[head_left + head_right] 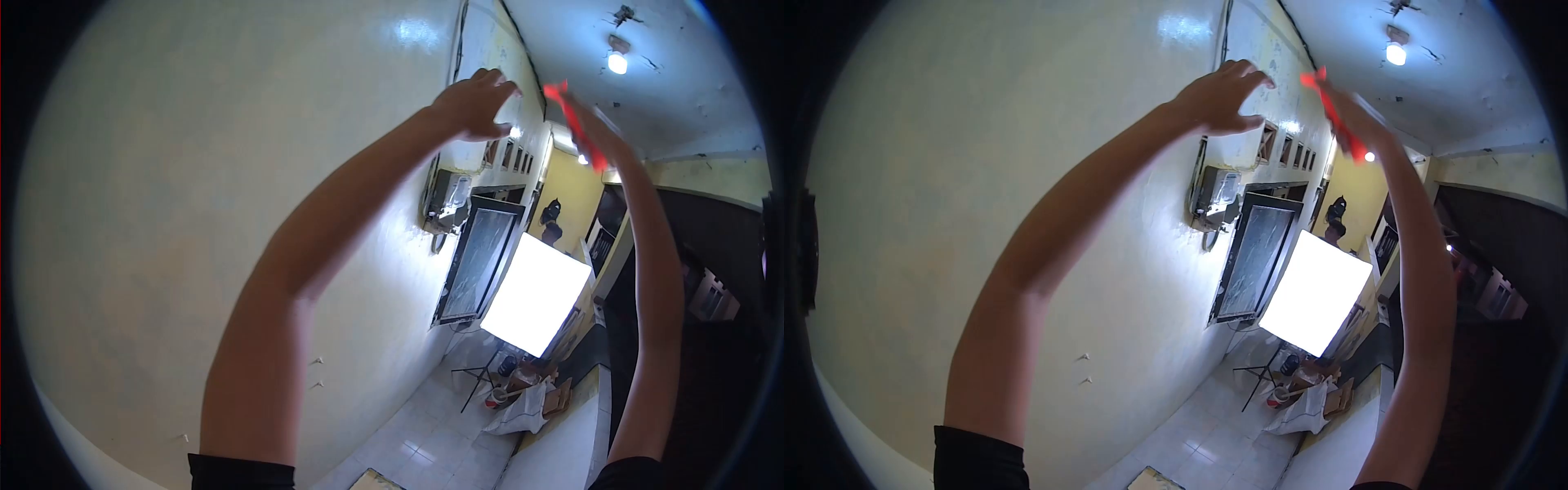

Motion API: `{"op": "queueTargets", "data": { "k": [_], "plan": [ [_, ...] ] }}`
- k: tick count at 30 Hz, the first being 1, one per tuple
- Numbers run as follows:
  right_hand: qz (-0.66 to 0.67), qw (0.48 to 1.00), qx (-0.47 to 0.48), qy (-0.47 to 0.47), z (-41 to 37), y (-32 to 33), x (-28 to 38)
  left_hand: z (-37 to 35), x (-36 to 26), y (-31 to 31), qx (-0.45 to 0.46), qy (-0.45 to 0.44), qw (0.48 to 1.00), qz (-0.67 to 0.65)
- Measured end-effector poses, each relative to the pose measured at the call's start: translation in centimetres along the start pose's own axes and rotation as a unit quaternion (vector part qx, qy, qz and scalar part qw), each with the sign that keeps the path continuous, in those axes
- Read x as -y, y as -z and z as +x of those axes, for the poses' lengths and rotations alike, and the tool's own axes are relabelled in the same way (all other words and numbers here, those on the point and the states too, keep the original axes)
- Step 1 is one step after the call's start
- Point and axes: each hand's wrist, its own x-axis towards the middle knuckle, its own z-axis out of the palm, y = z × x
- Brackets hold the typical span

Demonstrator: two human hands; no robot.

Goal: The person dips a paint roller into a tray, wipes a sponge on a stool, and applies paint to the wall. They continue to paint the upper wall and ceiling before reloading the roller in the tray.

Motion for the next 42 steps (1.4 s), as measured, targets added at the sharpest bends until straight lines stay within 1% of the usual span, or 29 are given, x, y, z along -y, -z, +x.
{"op": "queueTargets", "data": {
  "k": [1, 4, 7, 9, 11, 13, 15, 16, 17, 19, 20, 21, 22, 23, 25, 26, 27, 28, 30, 31, 32, 33, 34, 35, 36, 39, 40, 41, 42],
  "plan": [
    [0.02, 1.0, 0.008, 0.002, 1.5, -0.1, 3.1, 0.3, -0.3, -0.1, -0.01, 0.017, 0.999, -0.025],
    [0.067, 0.996, 0.034, -0.046, 8.6, 1.5, 7.9, 0.3, -1.0, -0.7, 0.009, 0.05, 0.998, -0.03],
    [0.042, 0.997, -0.001, -0.061, 11.9, 2.3, 9.5, -1.4, -1.2, -0.3, 0.028, 0.062, 0.997, -0.037],
    [0.028, 0.996, -0.011, -0.08, 11.8, 2.1, 8.4, -4.2, -0.9, -0.5, 0.047, 0.065, 0.995, -0.051],
    [0.026, 0.999, 0.008, -0.027, 8.2, 2.1, 6.5, -7.5, -0.1, -1.2, 0.087, 0.079, 0.992, -0.049],
    [-0.021, 0.999, 0.029, -0.003, 5.4, 2.4, 2.7, -10.5, 0.1, -0.9, 0.126, 0.107, 0.985, -0.043],
    [-0.051, 0.998, 0.038, -0.003, 1.5, 1.6, -1.0, -13.1, -0.3, -0.7, 0.124, 0.119, 0.984, -0.055],
    [-0.057, 0.996, 0.032, -0.057, -1.6, 0.8, -2.0, -14.5, -0.8, -0.8, 0.125, 0.136, 0.98, -0.068],
    [-0.063, 0.991, 0.028, -0.113, -5.0, -0.3, -2.9, -16.1, -1.9, -1.4, 0.077, 0.132, 0.983, -0.098],
    [-0.045, 0.989, 0.027, -0.135, -10.2, -2.8, -6.1, -19.4, -4.0, -3.8, 0.003, 0.116, 0.968, -0.222],
    [-0.03, 0.99, 0.072, -0.115, -12.7, -4.2, -8.7, -21.6, -6.5, -4.7, -0.018, 0.139, 0.944, -0.299],
    [-0.007, 0.983, 0.1, -0.157, -15.0, -6.4, -11.0, -24.0, -9.4, -5.3, -0.038, 0.16, 0.914, -0.371],
    [0.013, 0.972, 0.126, -0.199, -17.2, -8.6, -13.3, -26.3, -12.4, -5.4, -0.026, 0.184, 0.896, -0.404],
    [0.019, 0.968, 0.133, -0.213, -20.2, -11.2, -14.8, -28.9, -15.5, -5.5, -0.011, 0.209, 0.875, -0.436],
    [0.011, 0.968, 0.119, -0.219, -27.5, -16.5, -16.3, -34.9, -20.9, -7.2, -0.006, 0.29, 0.788, -0.543],
    [0.012, 0.969, 0.113, -0.221, -30.8, -18.9, -16.6, -37.7, -23.2, -8.0, 0.003, 0.351, 0.726, -0.591],
    [0.018, 0.983, 0.095, -0.158, -34.4, -20.6, -15.9, -40.8, -25.4, -8.8, 0.012, 0.411, 0.656, -0.633],
    [0.074, 0.988, 0.044, -0.128, -38.0, -24.1, -18.1, -44.5, -27.4, -10.5, 0.018, 0.444, 0.623, -0.645],
    [0.076, 0.995, 0.002, -0.065, -44.7, -29.4, -20.7, -50.0, -30.8, -11.4, 0.044, 0.51, 0.542, -0.666],
    [0.073, 0.993, 0.017, -0.091, -48.6, -32.2, -22.4, -51.9, -32.2, -11.1, 0.064, 0.546, 0.492, -0.675],
    [0.083, 0.99, 0.003, -0.111, -52.4, -34.6, -23.0, -53.2, -33.3, -10.5, 0.084, 0.58, 0.451, -0.673],
    [0.084, 0.984, 0.025, -0.158, -56.4, -36.7, -23.7, -54.2, -34.6, -10.0, 0.104, 0.613, 0.408, -0.669],
    [0.074, 0.975, 0.04, -0.207, -60.1, -38.3, -23.5, -55.6, -36.0, -10.3, 0.106, 0.616, 0.411, -0.663],
    [0.066, 0.973, 0.071, -0.211, -63.2, -39.6, -24.0, -57.3, -37.3, -10.9, 0.118, 0.633, 0.37, -0.669],
    [0.072, 0.959, 0.099, -0.254, -65.5, -39.9, -23.3, -58.1, -38.2, -11.3, 0.129, 0.65, 0.327, -0.674],
    [0.085, 0.949, 0.131, -0.275, -68.3, -40.6, -22.9, -56.6, -40.4, -10.8, 0.16, 0.672, 0.343, -0.636],
    [0.091, 0.948, 0.132, -0.274, -67.8, -40.8, -23.3, -56.5, -40.5, -11.3, 0.151, 0.664, 0.38, -0.626],
    [0.116, 0.95, 0.122, -0.263, -66.6, -41.2, -24.1, -56.1, -40.2, -11.9, 0.152, 0.666, 0.384, -0.621],
    [0.141, 0.951, 0.112, -0.253, -65.0, -40.9, -24.0, -54.7, -39.2, -12.3, 0.13, 0.653, 0.411, -0.623]
  ]
}}
